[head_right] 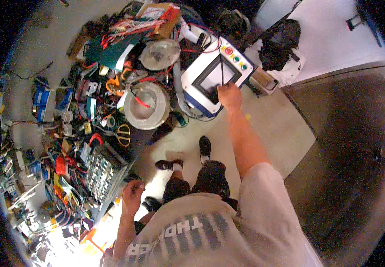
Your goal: The person assembles a battery module by connecting wires and components to a circuit board and housing.
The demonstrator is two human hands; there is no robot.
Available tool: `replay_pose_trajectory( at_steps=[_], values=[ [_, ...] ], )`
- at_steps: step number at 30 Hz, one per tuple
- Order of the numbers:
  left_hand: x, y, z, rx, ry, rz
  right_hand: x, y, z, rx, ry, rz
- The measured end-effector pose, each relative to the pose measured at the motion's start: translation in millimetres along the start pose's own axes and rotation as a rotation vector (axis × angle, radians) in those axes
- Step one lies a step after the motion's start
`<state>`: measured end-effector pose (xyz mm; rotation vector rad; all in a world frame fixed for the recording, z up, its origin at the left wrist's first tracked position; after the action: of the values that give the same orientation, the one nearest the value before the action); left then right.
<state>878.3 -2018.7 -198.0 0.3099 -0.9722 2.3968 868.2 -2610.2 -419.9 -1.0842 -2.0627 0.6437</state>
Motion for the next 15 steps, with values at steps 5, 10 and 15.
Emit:
replay_pose_trajectory(
  at_steps=[5, 10, 15],
  values=[
    [22, -1, -7, 0.04, -0.117, 0.034, 15, -20, 32, -0.089, 0.047, 0.183],
    [46, 15, -43, 0.007, -0.152, 0.004, 38, 6, 40, -0.048, 0.03, -0.065],
    [32, 22, -20, 0.047, -0.125, -0.041, 29, 12, 46, 0.004, -0.014, 0.022]
  ],
)
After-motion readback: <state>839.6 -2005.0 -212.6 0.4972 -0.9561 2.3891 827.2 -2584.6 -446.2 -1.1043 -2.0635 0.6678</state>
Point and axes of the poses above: each hand's wrist, its own x-axis away from the middle knuckle, its own y-axis out of the palm, z = x × y, the point moved 10 cm from there along -x, towards the middle knuckle, and after that the axes turned 12 degrees about y, right-handed, at the moved point
